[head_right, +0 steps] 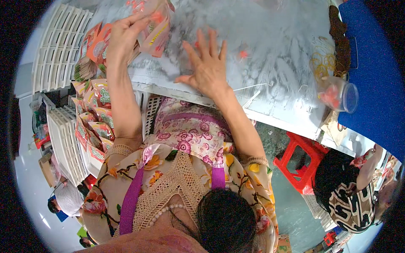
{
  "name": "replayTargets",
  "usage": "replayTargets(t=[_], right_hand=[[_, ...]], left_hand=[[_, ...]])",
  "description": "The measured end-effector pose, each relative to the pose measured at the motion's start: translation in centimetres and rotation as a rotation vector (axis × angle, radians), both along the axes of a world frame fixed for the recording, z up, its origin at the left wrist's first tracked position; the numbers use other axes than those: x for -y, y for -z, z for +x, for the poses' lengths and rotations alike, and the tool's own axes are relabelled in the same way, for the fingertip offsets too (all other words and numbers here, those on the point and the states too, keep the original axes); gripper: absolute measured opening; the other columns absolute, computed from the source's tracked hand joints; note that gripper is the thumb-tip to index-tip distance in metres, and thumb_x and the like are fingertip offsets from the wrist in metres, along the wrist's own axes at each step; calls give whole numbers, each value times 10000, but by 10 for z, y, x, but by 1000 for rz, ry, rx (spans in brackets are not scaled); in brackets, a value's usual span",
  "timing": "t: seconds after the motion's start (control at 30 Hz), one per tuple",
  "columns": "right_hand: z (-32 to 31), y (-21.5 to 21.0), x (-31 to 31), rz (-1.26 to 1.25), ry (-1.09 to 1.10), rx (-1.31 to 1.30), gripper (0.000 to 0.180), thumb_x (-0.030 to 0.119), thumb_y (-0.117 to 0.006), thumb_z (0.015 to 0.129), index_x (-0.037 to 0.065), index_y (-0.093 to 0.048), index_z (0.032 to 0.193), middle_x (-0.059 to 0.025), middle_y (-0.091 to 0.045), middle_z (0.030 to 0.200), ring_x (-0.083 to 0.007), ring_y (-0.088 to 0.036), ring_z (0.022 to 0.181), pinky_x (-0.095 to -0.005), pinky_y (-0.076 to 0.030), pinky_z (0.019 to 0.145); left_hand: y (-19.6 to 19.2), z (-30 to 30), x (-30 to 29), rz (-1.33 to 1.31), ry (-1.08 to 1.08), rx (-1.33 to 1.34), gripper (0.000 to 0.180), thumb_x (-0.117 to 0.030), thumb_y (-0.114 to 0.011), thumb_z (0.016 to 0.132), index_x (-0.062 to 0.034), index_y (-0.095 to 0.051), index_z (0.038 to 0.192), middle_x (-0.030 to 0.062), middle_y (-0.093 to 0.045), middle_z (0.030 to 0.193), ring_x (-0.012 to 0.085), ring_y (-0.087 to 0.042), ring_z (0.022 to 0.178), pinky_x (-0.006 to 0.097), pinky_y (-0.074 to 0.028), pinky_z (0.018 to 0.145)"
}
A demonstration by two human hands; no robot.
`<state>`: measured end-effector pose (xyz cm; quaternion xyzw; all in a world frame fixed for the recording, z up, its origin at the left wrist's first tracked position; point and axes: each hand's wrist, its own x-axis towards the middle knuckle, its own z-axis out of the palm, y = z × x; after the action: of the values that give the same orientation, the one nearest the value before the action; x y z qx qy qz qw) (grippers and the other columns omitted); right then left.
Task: Manually fill and seal plastic pouches with small pink candies.
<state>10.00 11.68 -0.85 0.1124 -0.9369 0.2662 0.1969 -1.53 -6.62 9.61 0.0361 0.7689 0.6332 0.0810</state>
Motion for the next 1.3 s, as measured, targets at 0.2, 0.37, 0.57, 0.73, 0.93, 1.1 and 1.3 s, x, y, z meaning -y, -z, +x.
replayTargets(t=[0.2,0.37,0.57,0.73,0.93,1.1,1.3], right_hand=[[-31,25,-12,145,63,-81,711,552,-745,638,179,-598,1225,-136,-465,1349,-390,-345,1303,-620,-280,1026],[-32,30,-13,23,10,-27,409,385,-745,690,174,-667,1031,-66,-586,1061,-318,-529,1028,-462,-446,867],[-19,28,-20,-141,45,-51,184,157,-709,753,126,-676,931,-79,-632,926,-262,-610,723,-356,-530,637],[8,1,-65,-573,210,-37,160,69,-672,776,85,-677,935,-100,-658,924,-265,-628,695,-320,-530,637],[20,13,-91,-119,319,93,207,83,-682,788,56,-686,993,-88,-681,953,-158,-642,716,-316,-509,620],[-2,-2,-82,-511,259,264,217,108,-693,756,78,-693,971,-87,-693,918,-197,-671,749,-307,-532,690],[-96,-3,-60,-264,30,-15,237,142,-696,740,93,-701,972,-112,-701,864,-253,-683,800,-337,-541,719]], left_hand=[[18,2,4,-253,56,-136,324,-159,-629,857,22,-655,1125,42,-631,832,80,-563,694,240,-457,593],[21,0,5,-200,-8,-185,300,-181,-634,845,-22,-693,1092,-39,-616,714,28,-480,598,232,-395,531],[17,4,2,-221,16,-115,313,-175,-636,843,6,-682,1093,-2,-667,818,51,-538,690,232,-442,620],[28,3,16,-193,22,-188,328,-173,-635,844,12,-670,1113,10,-682,887,58,-565,764,225,-451,680],[26,0,11,-216,33,-177,343,-170,-635,839,8,-661,1131,17,-686,894,59,-568,775,235,-457,703],[27,4,15,-205,-19,-205,336,-179,-634,841,-5,-666,1127,3,-676,835,58,-557,716,242,-455,670],[31,8,13,-265,-6,-204,319,-182,-636,845,-22,-674,1119,-30,-647,746,34,-513,606,242,-424,561]])
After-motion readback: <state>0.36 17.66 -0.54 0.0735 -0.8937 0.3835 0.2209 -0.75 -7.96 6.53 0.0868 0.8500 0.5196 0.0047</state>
